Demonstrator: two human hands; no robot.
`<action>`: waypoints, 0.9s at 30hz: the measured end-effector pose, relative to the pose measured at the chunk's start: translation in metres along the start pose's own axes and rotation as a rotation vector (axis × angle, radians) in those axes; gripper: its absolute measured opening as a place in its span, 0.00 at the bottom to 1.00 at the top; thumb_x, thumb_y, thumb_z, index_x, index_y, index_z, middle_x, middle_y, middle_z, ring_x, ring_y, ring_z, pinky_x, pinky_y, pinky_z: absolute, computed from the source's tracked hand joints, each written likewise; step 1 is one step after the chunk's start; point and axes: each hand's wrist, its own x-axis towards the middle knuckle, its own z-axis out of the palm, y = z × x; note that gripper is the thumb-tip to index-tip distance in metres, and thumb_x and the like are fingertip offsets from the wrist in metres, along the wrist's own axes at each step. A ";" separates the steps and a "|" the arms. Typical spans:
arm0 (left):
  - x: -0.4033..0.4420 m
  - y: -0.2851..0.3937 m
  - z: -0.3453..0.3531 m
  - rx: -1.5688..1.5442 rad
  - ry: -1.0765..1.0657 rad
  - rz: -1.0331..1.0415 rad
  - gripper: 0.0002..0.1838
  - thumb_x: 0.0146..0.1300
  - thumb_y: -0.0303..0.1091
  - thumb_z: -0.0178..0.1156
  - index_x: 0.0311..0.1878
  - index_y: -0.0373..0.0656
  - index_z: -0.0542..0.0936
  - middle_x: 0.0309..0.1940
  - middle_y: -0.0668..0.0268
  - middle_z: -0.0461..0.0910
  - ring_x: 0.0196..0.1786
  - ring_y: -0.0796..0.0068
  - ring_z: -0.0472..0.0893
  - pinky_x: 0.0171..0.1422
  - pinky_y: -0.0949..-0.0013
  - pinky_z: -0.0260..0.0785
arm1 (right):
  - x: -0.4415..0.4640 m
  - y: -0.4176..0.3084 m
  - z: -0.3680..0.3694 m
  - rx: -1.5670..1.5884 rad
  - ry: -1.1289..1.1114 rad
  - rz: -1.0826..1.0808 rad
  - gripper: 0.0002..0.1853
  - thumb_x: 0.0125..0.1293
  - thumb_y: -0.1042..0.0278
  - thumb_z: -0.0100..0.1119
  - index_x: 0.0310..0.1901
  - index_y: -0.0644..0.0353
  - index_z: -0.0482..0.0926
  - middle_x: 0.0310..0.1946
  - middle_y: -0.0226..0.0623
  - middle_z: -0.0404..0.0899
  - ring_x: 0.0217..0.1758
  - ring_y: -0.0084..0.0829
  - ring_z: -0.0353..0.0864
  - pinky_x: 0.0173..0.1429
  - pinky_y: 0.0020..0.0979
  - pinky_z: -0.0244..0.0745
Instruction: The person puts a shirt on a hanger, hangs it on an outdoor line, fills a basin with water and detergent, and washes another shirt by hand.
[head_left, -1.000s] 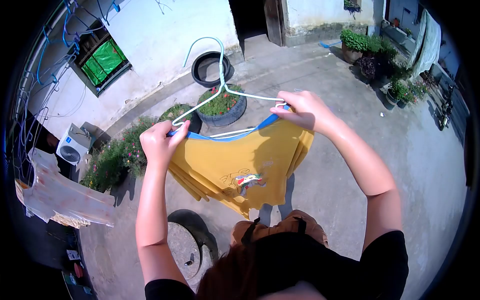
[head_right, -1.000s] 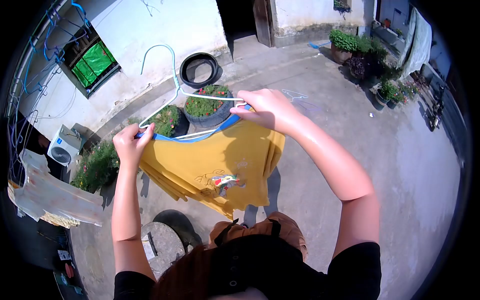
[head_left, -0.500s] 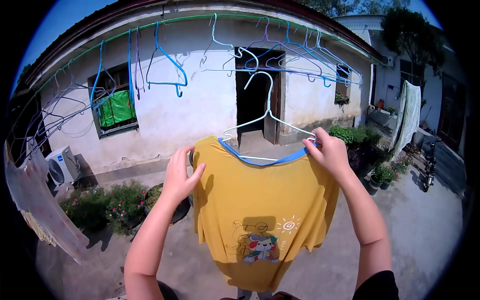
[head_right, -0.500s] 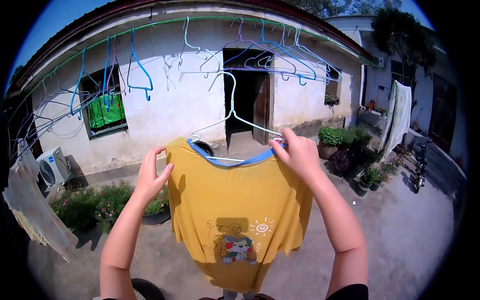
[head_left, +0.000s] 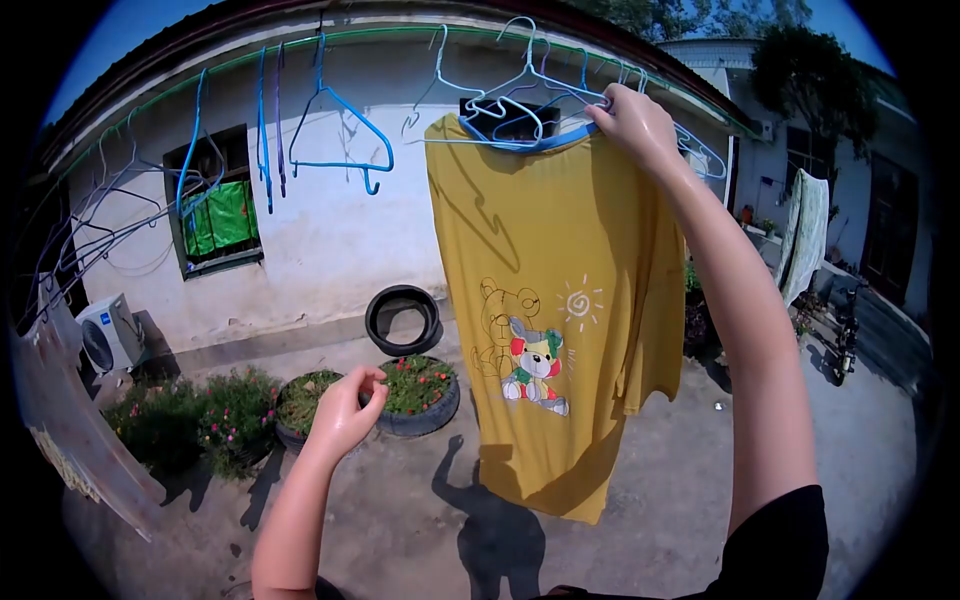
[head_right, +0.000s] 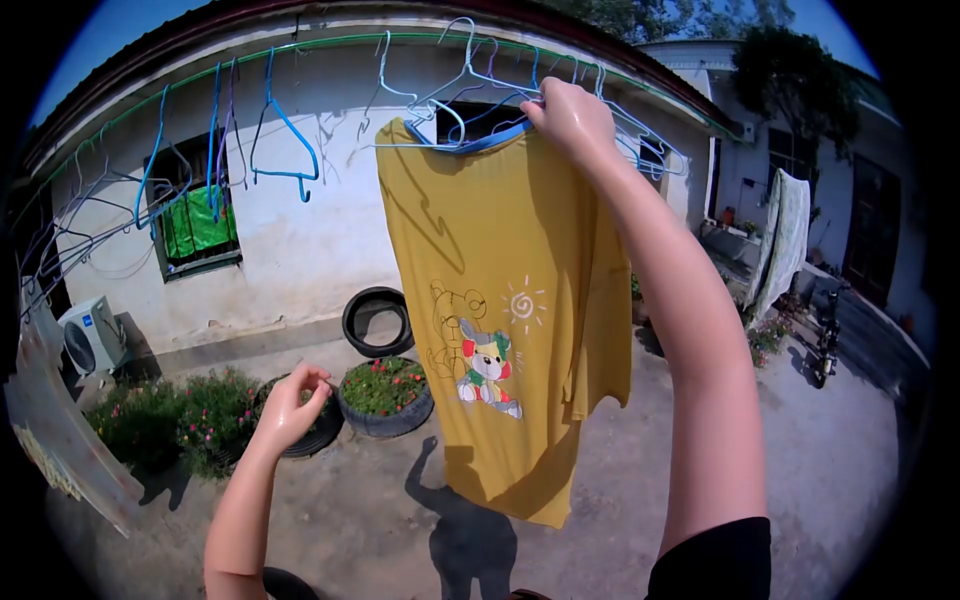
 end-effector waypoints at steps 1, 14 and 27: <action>-0.004 -0.010 -0.002 -0.010 -0.004 0.005 0.11 0.58 0.36 0.57 0.41 0.39 0.76 0.27 0.61 0.80 0.29 0.69 0.80 0.34 0.69 0.69 | 0.012 -0.008 0.001 -0.019 0.001 0.023 0.18 0.59 0.51 0.57 0.37 0.60 0.77 0.36 0.45 0.81 0.41 0.45 0.80 0.43 0.43 0.74; -0.055 -0.043 -0.008 -0.107 -0.141 -0.318 0.07 0.63 0.28 0.51 0.38 0.34 0.75 0.24 0.63 0.80 0.31 0.78 0.80 0.36 0.75 0.70 | 0.014 -0.025 0.097 -0.106 -0.123 -0.058 0.18 0.63 0.50 0.52 0.42 0.58 0.76 0.37 0.43 0.81 0.42 0.44 0.80 0.45 0.42 0.74; -0.080 -0.141 0.093 -0.474 -0.178 -0.423 0.13 0.62 0.33 0.55 0.47 0.36 0.72 0.38 0.66 0.77 0.41 0.80 0.76 0.47 0.76 0.68 | -0.268 0.067 0.068 0.899 0.166 0.678 0.26 0.64 0.64 0.42 0.63 0.59 0.63 0.59 0.42 0.67 0.60 0.32 0.69 0.62 0.30 0.58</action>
